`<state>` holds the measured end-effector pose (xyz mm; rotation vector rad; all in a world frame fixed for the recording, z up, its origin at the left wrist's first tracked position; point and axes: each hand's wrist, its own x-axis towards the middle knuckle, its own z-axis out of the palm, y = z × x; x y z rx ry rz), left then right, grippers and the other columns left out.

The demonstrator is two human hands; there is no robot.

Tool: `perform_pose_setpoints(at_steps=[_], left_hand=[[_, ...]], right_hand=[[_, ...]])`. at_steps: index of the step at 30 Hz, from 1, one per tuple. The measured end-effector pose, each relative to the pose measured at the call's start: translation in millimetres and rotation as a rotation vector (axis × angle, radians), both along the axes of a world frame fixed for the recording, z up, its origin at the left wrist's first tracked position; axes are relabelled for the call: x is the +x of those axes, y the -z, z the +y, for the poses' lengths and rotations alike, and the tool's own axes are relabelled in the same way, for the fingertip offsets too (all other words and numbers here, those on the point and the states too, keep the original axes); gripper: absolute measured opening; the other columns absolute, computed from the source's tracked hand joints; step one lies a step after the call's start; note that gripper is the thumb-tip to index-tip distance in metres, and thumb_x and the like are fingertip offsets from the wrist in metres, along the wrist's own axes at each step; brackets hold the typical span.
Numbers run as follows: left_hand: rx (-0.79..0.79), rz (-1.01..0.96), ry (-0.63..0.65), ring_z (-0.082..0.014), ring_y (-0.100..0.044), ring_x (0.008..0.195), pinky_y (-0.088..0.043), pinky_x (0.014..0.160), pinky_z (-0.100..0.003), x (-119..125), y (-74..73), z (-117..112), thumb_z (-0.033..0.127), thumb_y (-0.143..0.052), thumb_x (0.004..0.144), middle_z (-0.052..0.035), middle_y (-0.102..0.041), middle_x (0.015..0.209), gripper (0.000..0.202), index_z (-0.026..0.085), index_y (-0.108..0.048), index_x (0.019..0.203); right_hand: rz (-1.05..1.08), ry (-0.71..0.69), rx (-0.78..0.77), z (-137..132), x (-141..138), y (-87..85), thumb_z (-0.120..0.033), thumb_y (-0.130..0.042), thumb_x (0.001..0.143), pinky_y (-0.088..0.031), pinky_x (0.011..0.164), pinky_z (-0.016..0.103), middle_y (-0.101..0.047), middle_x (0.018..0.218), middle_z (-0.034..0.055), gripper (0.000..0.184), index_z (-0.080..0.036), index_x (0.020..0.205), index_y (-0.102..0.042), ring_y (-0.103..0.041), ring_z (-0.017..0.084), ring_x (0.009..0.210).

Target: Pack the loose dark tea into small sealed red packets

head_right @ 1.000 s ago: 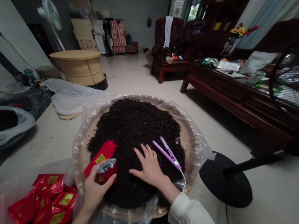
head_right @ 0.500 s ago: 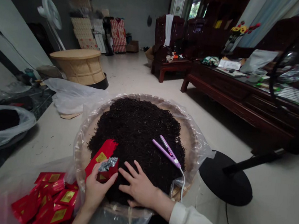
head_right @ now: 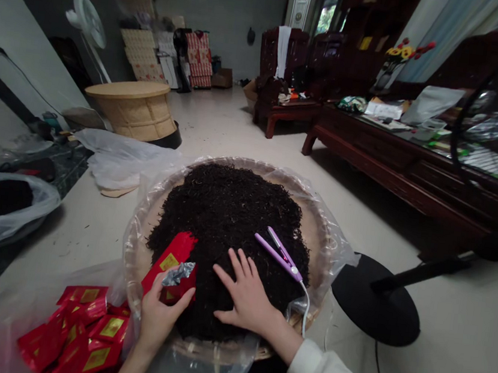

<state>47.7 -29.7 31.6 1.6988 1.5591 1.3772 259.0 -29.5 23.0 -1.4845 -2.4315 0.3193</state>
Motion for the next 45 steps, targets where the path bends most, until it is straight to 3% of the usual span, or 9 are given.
perform_pose_setpoints(at_steps=[8,14,19,22,25,29,31,37,45], left_hand=[[-0.001,0.023,0.005,-0.0249,-0.066,0.091,-0.056,0.084,-0.04,3.1,-0.8,-0.1,0.04,-0.073,0.07,-0.0088,-0.068,0.098,0.042,0.018,-0.067,0.105],[0.032,0.054,0.022,-0.026,-0.067,0.092,-0.057,0.082,-0.041,5.4,3.2,0.6,0.037,-0.074,0.068,-0.0094,-0.068,0.099,0.043,0.018,-0.066,0.106],[0.042,0.071,0.02,-0.0258,-0.067,0.09,-0.057,0.081,-0.04,5.2,2.7,0.9,0.036,-0.074,0.069,-0.0089,-0.068,0.097,0.043,0.018,-0.066,0.106],[0.047,0.078,0.022,-0.026,-0.067,0.092,-0.057,0.082,-0.04,5.3,2.5,1.2,0.036,-0.074,0.069,-0.009,-0.068,0.098,0.042,0.018,-0.066,0.106],[0.053,0.074,0.023,-0.026,-0.067,0.092,-0.057,0.081,-0.04,6.3,2.8,1.7,0.035,-0.074,0.07,-0.0093,-0.068,0.099,0.041,0.018,-0.066,0.106],[0.045,0.069,0.04,-0.0251,-0.067,0.09,-0.057,0.08,-0.039,8.8,1.4,1.7,0.032,-0.074,0.069,-0.0089,-0.067,0.099,0.041,0.019,-0.066,0.107],[0.047,0.068,0.048,-0.0249,-0.067,0.089,-0.057,0.08,-0.039,10.3,-0.4,1.8,0.031,-0.074,0.069,-0.0085,-0.067,0.098,0.04,0.019,-0.066,0.106],[0.094,0.096,0.081,-0.0247,-0.067,0.089,-0.057,0.08,-0.039,17.0,-4.5,3.2,0.028,-0.074,0.069,-0.0081,-0.067,0.098,0.04,0.02,-0.065,0.108],[0.131,0.196,0.109,-0.0247,-0.065,0.088,-0.057,0.078,-0.039,38.4,-8.9,11.8,0.017,-0.076,0.064,-0.0069,-0.068,0.094,0.046,0.02,-0.064,0.108]], right_hand=[[-0.131,-0.155,0.123,7.6,-4.2,4.3,-0.034,-0.064,0.085,-0.044,0.094,0.048,-0.049,0.142,0.0167,0.033,-0.023,0.116,-0.066,-0.051,0.034,0.119],[-0.144,-0.184,0.197,4.4,-4.8,2.9,-0.04,-0.077,0.074,-0.047,0.09,0.047,-0.048,0.143,0.0157,0.055,-0.027,0.124,-0.06,-0.053,0.033,0.113],[-0.082,-0.209,0.295,9.7,2.4,2.7,-0.022,-0.073,0.076,-0.052,0.078,0.04,-0.065,0.119,0.0156,0.027,-0.02,0.103,-0.069,-0.059,0.028,0.093],[0.178,-0.138,0.331,13.8,6.1,3.8,-0.019,-0.067,0.078,-0.052,0.075,0.039,-0.068,0.109,0.014,0.02,-0.02,0.097,-0.07,-0.059,0.026,0.089],[0.643,0.125,0.239,17.7,2.7,2.3,-0.024,-0.063,0.08,-0.05,0.082,0.038,-0.067,0.102,0.0103,0.014,-0.021,0.091,-0.07,-0.061,0.024,0.093],[1.322,0.628,-0.099,22.8,-8.0,-8.7,-0.036,-0.068,0.074,-0.049,0.087,0.036,-0.07,0.09,0.003,0.02,-0.021,0.087,-0.07,-0.063,0.022,0.09],[1.658,0.756,-0.33,23.6,-11.7,-17.4,-0.038,-0.068,0.073,-0.05,0.085,0.035,-0.071,0.088,0.0012,0.026,-0.021,0.093,-0.069,-0.065,0.022,0.088],[2.26,0.694,-0.87,23.7,-13.2,-37.8,-0.038,-0.053,0.085,-0.056,0.069,0.038,-0.072,0.072,0.0038,0.025,-0.018,0.084,-0.068,-0.069,0.021,0.065],[2.325,0.576,-0.642,36.0,-14.1,-75.9,-0.039,-0.064,0.079,-0.057,0.071,0.036,-0.07,0.066,0.0005,0.021,-0.02,0.07,-0.062,-0.069,0.019,0.068]])
